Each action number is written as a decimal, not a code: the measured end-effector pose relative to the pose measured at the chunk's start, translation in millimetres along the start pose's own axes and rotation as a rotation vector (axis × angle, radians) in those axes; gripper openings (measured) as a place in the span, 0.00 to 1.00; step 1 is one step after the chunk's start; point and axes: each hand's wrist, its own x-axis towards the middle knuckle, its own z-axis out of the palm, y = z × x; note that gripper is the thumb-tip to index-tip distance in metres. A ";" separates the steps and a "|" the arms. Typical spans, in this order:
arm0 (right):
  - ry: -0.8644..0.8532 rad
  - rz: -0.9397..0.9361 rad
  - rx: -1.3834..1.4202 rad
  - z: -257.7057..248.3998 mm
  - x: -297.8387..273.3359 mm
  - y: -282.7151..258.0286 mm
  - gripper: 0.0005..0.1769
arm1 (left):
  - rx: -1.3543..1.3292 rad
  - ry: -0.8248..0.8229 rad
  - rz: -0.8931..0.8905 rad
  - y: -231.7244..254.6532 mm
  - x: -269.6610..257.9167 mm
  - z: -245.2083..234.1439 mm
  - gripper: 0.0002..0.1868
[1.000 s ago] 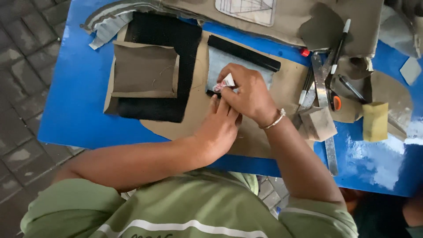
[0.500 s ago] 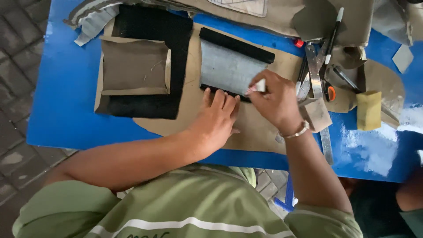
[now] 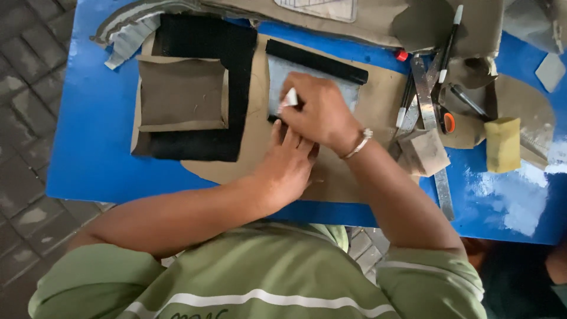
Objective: Applying glue to leather edges and folding them to create a finished seam
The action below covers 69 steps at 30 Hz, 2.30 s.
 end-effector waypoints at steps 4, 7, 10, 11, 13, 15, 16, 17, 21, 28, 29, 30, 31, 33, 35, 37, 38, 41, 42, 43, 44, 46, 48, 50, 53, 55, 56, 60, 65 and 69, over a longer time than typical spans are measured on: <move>-0.051 0.082 -0.014 -33.0 -28.3 9.9 0.09 | -0.011 0.046 -0.004 -0.3 -1.8 -4.8 0.37; -0.039 0.125 -0.070 -50.3 -48.5 21.9 0.08 | 0.007 0.101 0.020 -1.9 -1.2 2.2 0.43; 0.010 0.168 -0.050 -50.2 -56.7 36.7 0.10 | 0.119 0.170 0.015 0.6 -2.4 4.7 0.45; 0.002 0.121 -0.031 -49.2 -52.3 30.1 0.10 | 0.139 0.186 0.016 2.4 -3.1 6.8 0.45; -0.004 0.072 -0.011 -41.2 -47.0 26.0 0.09 | 0.161 0.201 0.018 5.3 -2.9 13.0 0.44; 0.031 0.076 0.026 -26.9 -42.2 30.8 0.11 | 0.165 0.190 0.031 5.0 -0.2 20.2 0.40; 0.035 0.071 0.027 -31.0 -39.1 33.0 0.11 | 0.171 0.192 0.029 5.5 0.7 16.6 0.40; 0.010 0.052 0.026 -35.2 -39.3 35.5 0.10 | 0.188 0.181 0.019 8.3 1.3 14.1 0.42; -0.060 0.102 0.007 -62.9 -57.7 43.9 0.10 | 0.261 0.127 -0.023 16.5 1.4 9.2 0.48; 0.042 0.123 0.007 -55.7 -57.5 42.5 0.08 | 0.189 0.066 -0.023 15.7 -4.5 2.6 0.47; 0.051 0.093 0.028 -52.9 -54.7 37.7 0.09 | 0.182 0.077 -0.015 14.5 -4.3 0.3 0.46; 0.061 0.062 0.050 -49.9 -51.9 32.0 0.10 | 0.175 0.087 -0.007 13.2 -4.8 -2.3 0.45; 0.052 0.057 0.053 -40.9 -50.7 35.4 0.10 | 0.171 0.087 -0.016 13.9 -5.1 -0.2 0.45; 0.100 0.054 0.074 -24.6 -47.0 41.1 0.13 | 0.183 0.124 -0.039 14.7 -5.3 1.7 0.50; 0.073 0.052 0.079 -21.6 -38.2 29.4 0.12 | 0.185 0.130 -0.047 15.5 -4.8 9.2 0.49; 0.052 0.060 0.083 -15.8 -28.1 22.6 0.11 | 0.186 0.132 -0.043 14.8 -4.8 10.4 0.49; 0.045 0.022 0.058 -11.5 -22.4 21.5 0.11 | 0.175 0.117 -0.042 14.5 -5.5 8.0 0.48; 0.033 -0.027 0.059 2.3 -7.1 24.2 0.11 | 0.122 0.081 -0.021 11.6 -4.6 -1.2 0.44; 0.026 -0.042 0.090 7.3 -1.9 25.7 0.12 | 0.082 0.059 -0.007 10.2 -4.3 -4.9 0.41; 0.026 -0.046 0.090 2.9 -1.2 20.3 0.12 | 0.084 0.061 -0.010 10.5 -3.5 -3.6 0.41; 0.016 -0.013 0.094 -1.5 -0.5 14.8 0.11 | 0.104 0.034 -0.020 10.6 -2.8 -2.4 0.43; 0.004 0.021 0.099 -14.0 -3.3 5.8 0.11 | 0.123 0.005 -0.030 9.8 -1.8 1.6 0.44; 0.038 0.196 0.056 -30.9 -10.3 -0.2 0.08 | 0.051 0.120 -0.049 7.8 -0.2 7.8 0.51; 0.060 0.239 0.123 -47.5 -14.8 11.2 0.11 | 0.156 0.201 -0.087 8.3 1.8 12.0 0.56; 0.104 0.294 0.235 -57.3 -15.8 18.5 0.14 | 0.263 0.285 -0.125 3.6 5.4 13.7 0.60; 0.126 0.315 0.278 -59.0 -15.5 17.3 0.15 | 0.258 0.287 -0.118 -1.4 9.3 16.5 0.60; 0.085 0.335 0.226 -59.4 -14.8 15.5 0.09 | 0.190 0.302 -0.108 -5.0 12.1 19.6 0.58; -0.007 0.333 0.039 -62.4 -17.6 18.8 0.05 | 0.130 0.330 -0.072 -12.2 16.2 20.4 0.55; -0.025 0.265 -0.003 -64.3 -26.5 36.8 0.12 | 0.032 0.143 -0.028 -8.8 7.0 -8.6 0.48; -0.033 0.224 -0.021 -58.1 -20.3 23.0 0.10 | 0.151 0.219 -0.029 -3.2 2.1 3.2 0.51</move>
